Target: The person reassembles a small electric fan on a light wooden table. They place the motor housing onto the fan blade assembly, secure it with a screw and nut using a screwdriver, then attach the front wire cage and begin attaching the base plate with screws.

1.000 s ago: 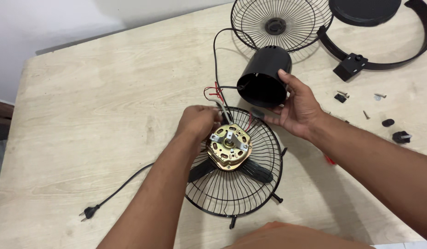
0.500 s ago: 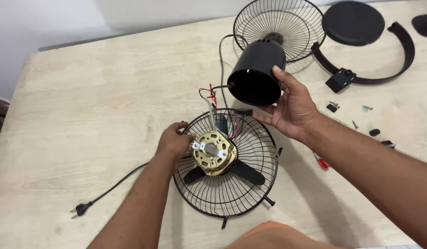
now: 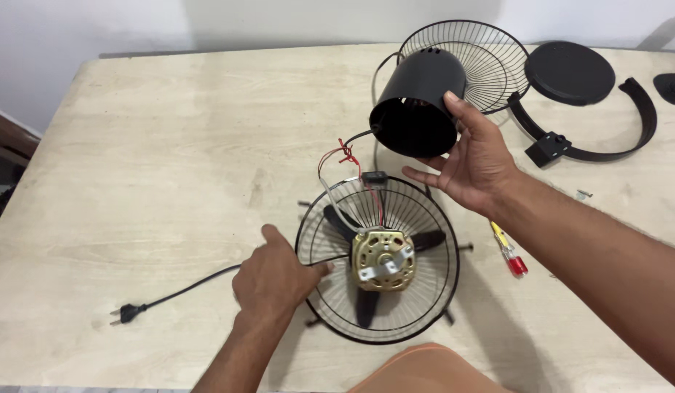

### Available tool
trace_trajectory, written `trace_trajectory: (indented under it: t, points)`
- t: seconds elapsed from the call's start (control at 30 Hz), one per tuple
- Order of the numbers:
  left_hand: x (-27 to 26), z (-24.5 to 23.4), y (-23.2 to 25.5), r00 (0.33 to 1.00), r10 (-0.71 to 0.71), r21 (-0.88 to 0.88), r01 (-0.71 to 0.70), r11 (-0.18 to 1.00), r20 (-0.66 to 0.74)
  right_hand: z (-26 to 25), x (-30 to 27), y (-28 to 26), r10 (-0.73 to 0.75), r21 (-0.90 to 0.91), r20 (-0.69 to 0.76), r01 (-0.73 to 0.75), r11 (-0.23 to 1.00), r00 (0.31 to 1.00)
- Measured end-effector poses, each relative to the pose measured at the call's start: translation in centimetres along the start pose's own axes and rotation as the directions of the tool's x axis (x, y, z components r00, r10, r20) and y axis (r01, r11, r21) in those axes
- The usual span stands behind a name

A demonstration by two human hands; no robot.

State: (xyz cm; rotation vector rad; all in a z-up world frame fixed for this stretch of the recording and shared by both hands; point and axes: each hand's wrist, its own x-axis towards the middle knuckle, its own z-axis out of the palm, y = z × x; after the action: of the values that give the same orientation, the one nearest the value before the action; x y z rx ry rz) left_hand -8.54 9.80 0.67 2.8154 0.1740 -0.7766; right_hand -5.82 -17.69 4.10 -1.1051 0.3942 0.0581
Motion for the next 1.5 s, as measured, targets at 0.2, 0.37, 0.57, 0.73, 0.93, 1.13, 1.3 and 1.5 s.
trace_trajectory:
  t: [0.2, 0.37, 0.57, 0.73, 0.93, 1.13, 1.3, 1.5]
  points:
    - [-2.9, 2.1, -0.3, 0.978, 0.033, -0.042, -0.024, 0.999, 0.207, 1.5, 0.0, -0.3, -0.027, -0.134, -0.007, 0.026, 0.991, 1.000]
    - [-4.9, 4.1, 1.4, 0.996, 0.064, -0.119, -0.056, 0.991, 0.067, 2.4, -0.8, -1.1, -0.148, -0.335, 0.099, 0.173, 0.926, 0.984]
    - [-1.9, 1.3, -0.1, 0.999, -0.010, -0.131, 0.004, 0.991, -0.046, 2.0, -2.5, -2.5, -0.155, -0.358, 0.193, 0.216, 0.908, 0.969]
    - [4.6, 0.6, 1.3, 0.931, 0.285, -0.717, -0.359, 0.598, -0.229, 1.4, -3.8, -3.3, -0.129, -0.288, 0.362, 0.243, 0.926, 0.923]
    - [6.3, -0.1, 2.7, 0.902, 0.429, -0.750, -0.308, 0.585, -0.036, 0.6, -4.8, -2.8, -0.118, -0.237, 0.233, 0.174, 0.956, 0.965]
    - [4.5, -1.2, 2.3, 0.878, 0.478, -0.799, -0.310, 0.515, -0.032, 0.6, -6.5, -1.3, -0.116, -0.213, 0.006, 0.115, 0.970, 0.993]
    - [3.0, -0.6, 2.0, 0.900, 0.435, -0.800, -0.233, 0.553, 0.038, 0.3, -7.7, 0.0, -0.143, -0.176, -0.018, 0.138, 0.975, 0.990]
    - [2.7, 0.7, 1.7, 0.919, 0.360, -0.659, -0.370, 0.654, -0.159, 0.3, -7.7, 1.3, -0.105, -0.176, -0.193, 0.071, 0.982, 0.976]
